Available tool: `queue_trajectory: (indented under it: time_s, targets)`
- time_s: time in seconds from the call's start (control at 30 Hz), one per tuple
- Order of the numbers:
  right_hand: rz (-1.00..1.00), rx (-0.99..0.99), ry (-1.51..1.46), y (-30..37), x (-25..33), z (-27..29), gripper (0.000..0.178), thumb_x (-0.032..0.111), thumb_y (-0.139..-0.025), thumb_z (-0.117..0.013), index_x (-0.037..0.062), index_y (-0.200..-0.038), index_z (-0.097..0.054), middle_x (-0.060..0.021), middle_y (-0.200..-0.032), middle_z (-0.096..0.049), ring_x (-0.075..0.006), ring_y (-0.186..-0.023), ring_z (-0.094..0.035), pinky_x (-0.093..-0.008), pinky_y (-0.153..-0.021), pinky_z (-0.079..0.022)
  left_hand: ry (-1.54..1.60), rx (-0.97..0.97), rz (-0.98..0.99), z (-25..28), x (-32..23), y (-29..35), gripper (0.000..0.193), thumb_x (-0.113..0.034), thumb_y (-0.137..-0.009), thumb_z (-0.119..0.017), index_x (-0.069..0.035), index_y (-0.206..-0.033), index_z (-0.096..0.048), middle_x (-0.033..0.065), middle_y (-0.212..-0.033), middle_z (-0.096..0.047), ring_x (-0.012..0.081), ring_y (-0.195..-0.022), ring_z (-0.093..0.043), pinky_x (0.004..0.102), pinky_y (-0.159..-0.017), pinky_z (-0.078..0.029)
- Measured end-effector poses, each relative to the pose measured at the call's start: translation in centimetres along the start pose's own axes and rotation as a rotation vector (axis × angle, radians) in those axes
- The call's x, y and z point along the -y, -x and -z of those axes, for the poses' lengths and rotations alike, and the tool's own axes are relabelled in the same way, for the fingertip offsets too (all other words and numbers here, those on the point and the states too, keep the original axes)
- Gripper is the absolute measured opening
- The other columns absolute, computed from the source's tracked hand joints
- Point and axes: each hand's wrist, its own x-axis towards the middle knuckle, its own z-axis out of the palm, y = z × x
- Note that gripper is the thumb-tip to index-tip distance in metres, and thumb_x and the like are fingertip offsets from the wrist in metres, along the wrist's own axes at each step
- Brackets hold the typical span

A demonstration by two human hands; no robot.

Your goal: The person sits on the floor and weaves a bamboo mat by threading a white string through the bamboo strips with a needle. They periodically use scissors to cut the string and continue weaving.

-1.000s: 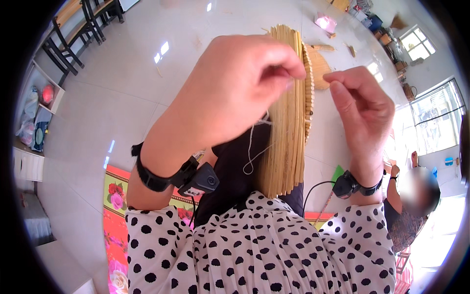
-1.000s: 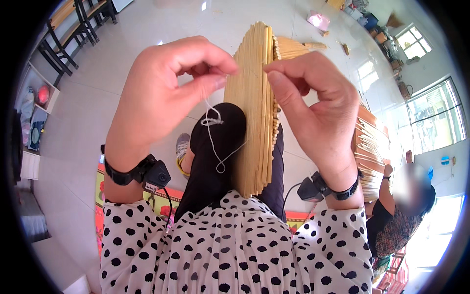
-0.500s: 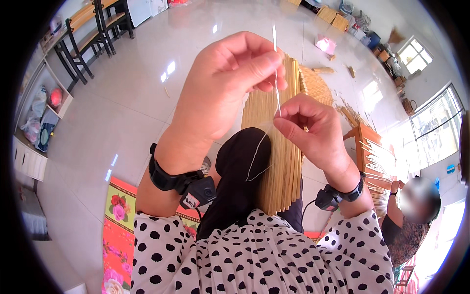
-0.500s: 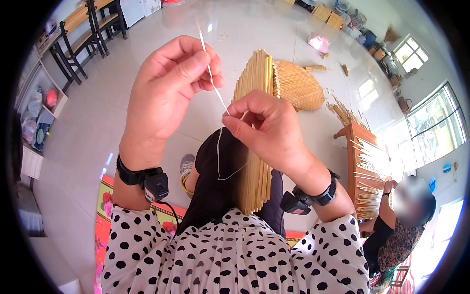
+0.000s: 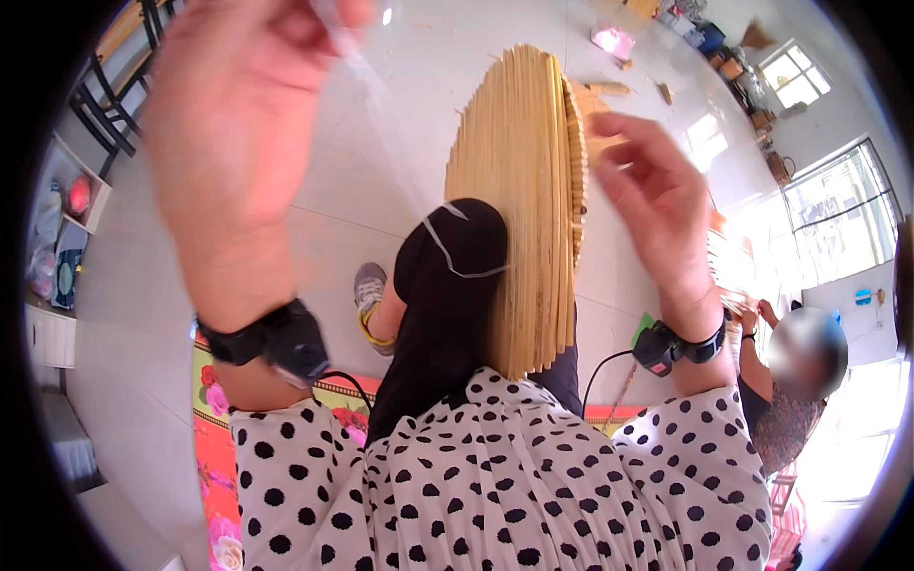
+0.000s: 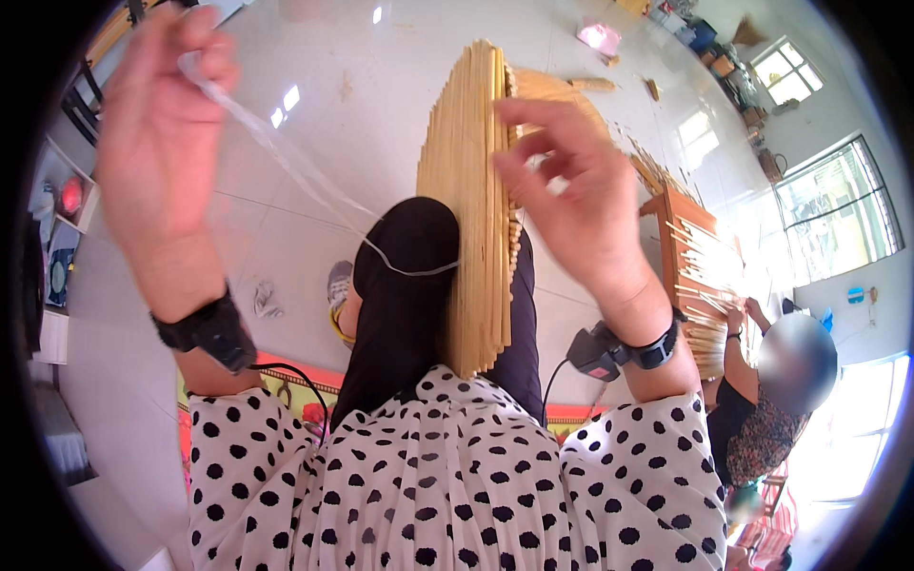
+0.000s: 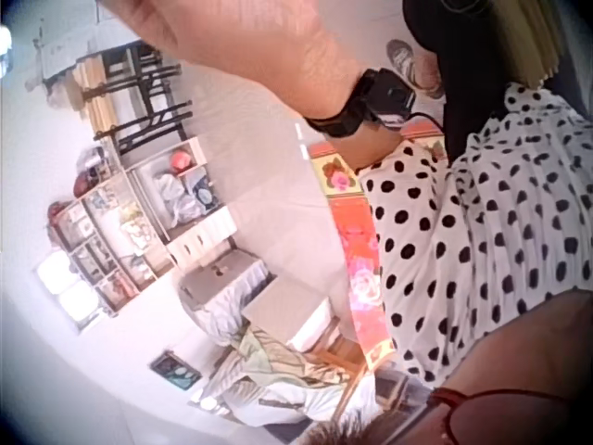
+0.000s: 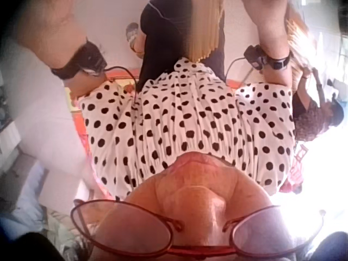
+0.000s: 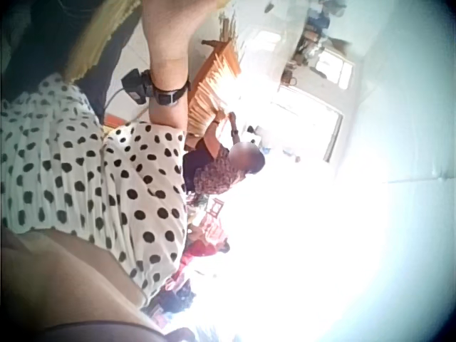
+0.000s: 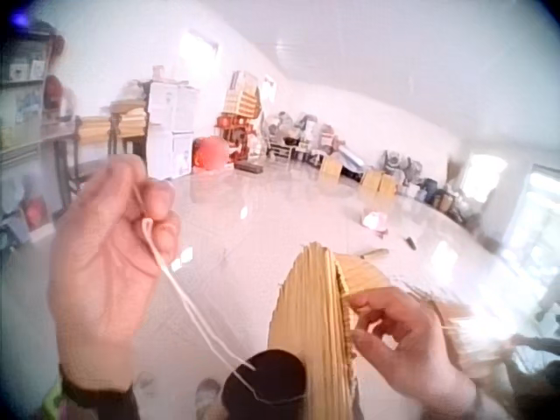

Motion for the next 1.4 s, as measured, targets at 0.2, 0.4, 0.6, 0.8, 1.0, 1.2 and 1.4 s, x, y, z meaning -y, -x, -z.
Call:
queue_trajectory:
  time_s: [0.2, 0.4, 0.6, 0.8, 1.0, 1.2, 1.4]
  targets:
    - [-0.338, -0.033, -0.073, 4.4, -3.2, 1.5, 0.044, 0.007, -0.087, -0.066, -0.0018, -0.128, -0.055, -0.0072, -0.128, -0.057, -0.0121, -0.106, -0.053, -0.0228, -0.082, -0.048, -0.162, -0.113, 0.052, 5.5, -1.0, 4.1, 0.023, -0.018, -0.1, -0.047, 0.003, -0.11, -0.051, 0.0068, -0.089, -0.048, 0.0155, -0.078, -0.041, 0.0285, -0.073, -0.035]
    - [-0.415, 0.119, 0.1, 9.2, -3.8, -1.0, 0.102, 0.026, -0.068, -0.084, 0.0041, -0.15, -0.028, -0.0121, -0.14, -0.044, -0.0209, -0.115, -0.05, -0.0349, -0.085, -0.049, -0.316, -0.114, 0.202, 1.5, 6.8, 7.7, 0.018, -0.016, -0.099, -0.048, -0.002, -0.107, -0.056, 0.0021, -0.074, -0.051, 0.0125, -0.054, -0.049, 0.0262, -0.053, -0.04]
    - [-0.43, 0.091, 0.359, 7.5, -1.6, -3.3, 0.117, 0.021, -0.058, -0.09, 0.004, -0.152, -0.022, -0.0134, -0.133, -0.047, -0.0226, -0.112, -0.052, -0.0347, -0.081, -0.05, -0.052, 0.218, 0.746, -1.8, 13.0, 9.5, 0.016, -0.019, -0.1, -0.051, -0.005, -0.093, -0.054, 0.0112, -0.113, -0.063, 0.0175, -0.096, -0.064, 0.0288, -0.083, -0.05]
    - [-0.518, 0.156, 0.413, 7.4, -1.5, -3.4, 0.104, 0.024, -0.064, -0.087, -0.0019, -0.146, -0.029, -0.0151, -0.129, -0.049, -0.0241, -0.112, -0.054, -0.034, -0.08, -0.053, 0.208, 0.243, 0.77, -3.2, 14.4, 8.8, 0.02, -0.022, -0.1, -0.053, -0.005, -0.091, -0.055, 0.0112, -0.118, -0.062, 0.0168, -0.105, -0.061, 0.0297, -0.085, -0.049]
    - [-0.531, 0.169, 0.398, 7.2, -1.4, -3.7, 0.097, 0.026, -0.067, -0.087, -0.0072, -0.141, -0.035, -0.0165, -0.127, -0.05, -0.0254, -0.112, -0.056, -0.0334, -0.079, -0.054, -0.001, 0.157, 0.749, -2.7, 14.5, 7.8, 0.023, -0.026, -0.1, -0.053, -0.004, -0.093, -0.057, 0.0095, -0.12, -0.061, 0.0161, -0.108, -0.06, 0.0309, -0.086, -0.049]
    - [-0.52, 0.167, 0.339, 7.1, -1.3, -3.6, 0.091, 0.024, -0.07, -0.085, -0.0081, -0.14, -0.036, -0.0174, -0.126, -0.05, -0.0263, -0.114, -0.056, -0.0336, -0.081, -0.055, 0.147, 0.224, 0.816, -3.3, 14.4, 7.8, 0.021, -0.024, -0.1, -0.054, -0.006, -0.092, -0.057, 0.0104, -0.118, -0.063, 0.0161, -0.106, -0.062, 0.0309, -0.087, -0.049]
    - [-0.536, 0.132, 0.244, 7.1, -1.7, -3.4, 0.084, 0.022, -0.073, -0.082, -0.0078, -0.138, -0.039, -0.017, -0.124, -0.052, -0.0254, -0.111, -0.057, -0.0329, -0.078, -0.056, 0.207, 0.283, 0.762, -4.6, 14.0, 5.9, 0.019, -0.022, -0.1, -0.053, -0.006, -0.092, -0.057, 0.0095, -0.115, -0.064, 0.0153, -0.102, -0.063, 0.0303, -0.086, -0.049]
